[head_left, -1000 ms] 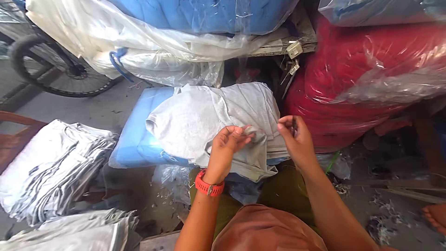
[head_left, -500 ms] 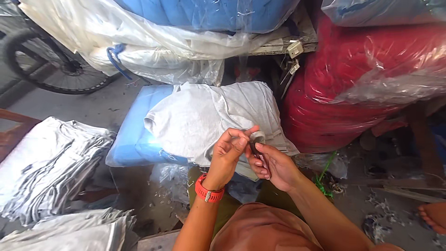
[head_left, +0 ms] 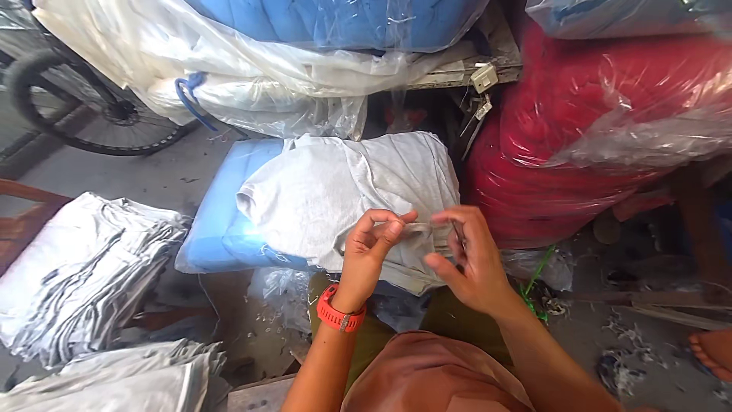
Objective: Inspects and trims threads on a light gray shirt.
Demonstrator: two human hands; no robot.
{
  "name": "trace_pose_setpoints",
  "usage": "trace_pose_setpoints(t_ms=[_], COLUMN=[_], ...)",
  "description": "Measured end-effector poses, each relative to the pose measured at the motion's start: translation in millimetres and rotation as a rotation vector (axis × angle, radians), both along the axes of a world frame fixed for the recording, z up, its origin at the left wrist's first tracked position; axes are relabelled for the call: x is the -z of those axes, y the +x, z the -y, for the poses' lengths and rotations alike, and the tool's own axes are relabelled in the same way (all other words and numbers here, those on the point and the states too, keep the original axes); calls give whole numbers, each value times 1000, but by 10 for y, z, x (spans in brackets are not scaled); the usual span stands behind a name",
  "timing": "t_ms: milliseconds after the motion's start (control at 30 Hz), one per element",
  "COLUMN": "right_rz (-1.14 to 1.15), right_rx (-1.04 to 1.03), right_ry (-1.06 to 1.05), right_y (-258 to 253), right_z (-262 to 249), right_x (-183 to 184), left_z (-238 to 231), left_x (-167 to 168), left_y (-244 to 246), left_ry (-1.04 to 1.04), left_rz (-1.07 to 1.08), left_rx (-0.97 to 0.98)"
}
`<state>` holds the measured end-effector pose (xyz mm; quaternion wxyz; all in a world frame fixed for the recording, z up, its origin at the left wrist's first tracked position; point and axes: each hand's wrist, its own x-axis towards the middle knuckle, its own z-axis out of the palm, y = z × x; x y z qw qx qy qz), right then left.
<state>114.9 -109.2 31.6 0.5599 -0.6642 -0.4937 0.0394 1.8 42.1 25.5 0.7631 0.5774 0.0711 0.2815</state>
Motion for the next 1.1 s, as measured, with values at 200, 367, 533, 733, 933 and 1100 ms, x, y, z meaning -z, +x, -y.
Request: trace_pose_setpoints(t_ms=[200, 367, 533, 733, 933, 1100], right_rz=[279, 481, 555, -36, 82, 7], right_rx=[217, 215, 321, 27, 78, 32], right_ry=[-22, 349, 402, 152, 127, 196], right_y=[268, 335, 255, 177, 127, 103], right_z=[-133, -186, -158, 101, -97, -239], right_x=[20, 256, 489, 253, 85, 86], left_z=[32, 115, 261, 102, 60, 117], left_x=[-71, -66, -248, -32, 35, 67], left_y=[25, 83, 140, 21, -41, -77], left_ry=[443, 575, -227, 16, 90, 184], left_rz=[-174, -151, -165, -16, 117, 109], left_rx=[-265, -345, -91, -24, 31, -21])
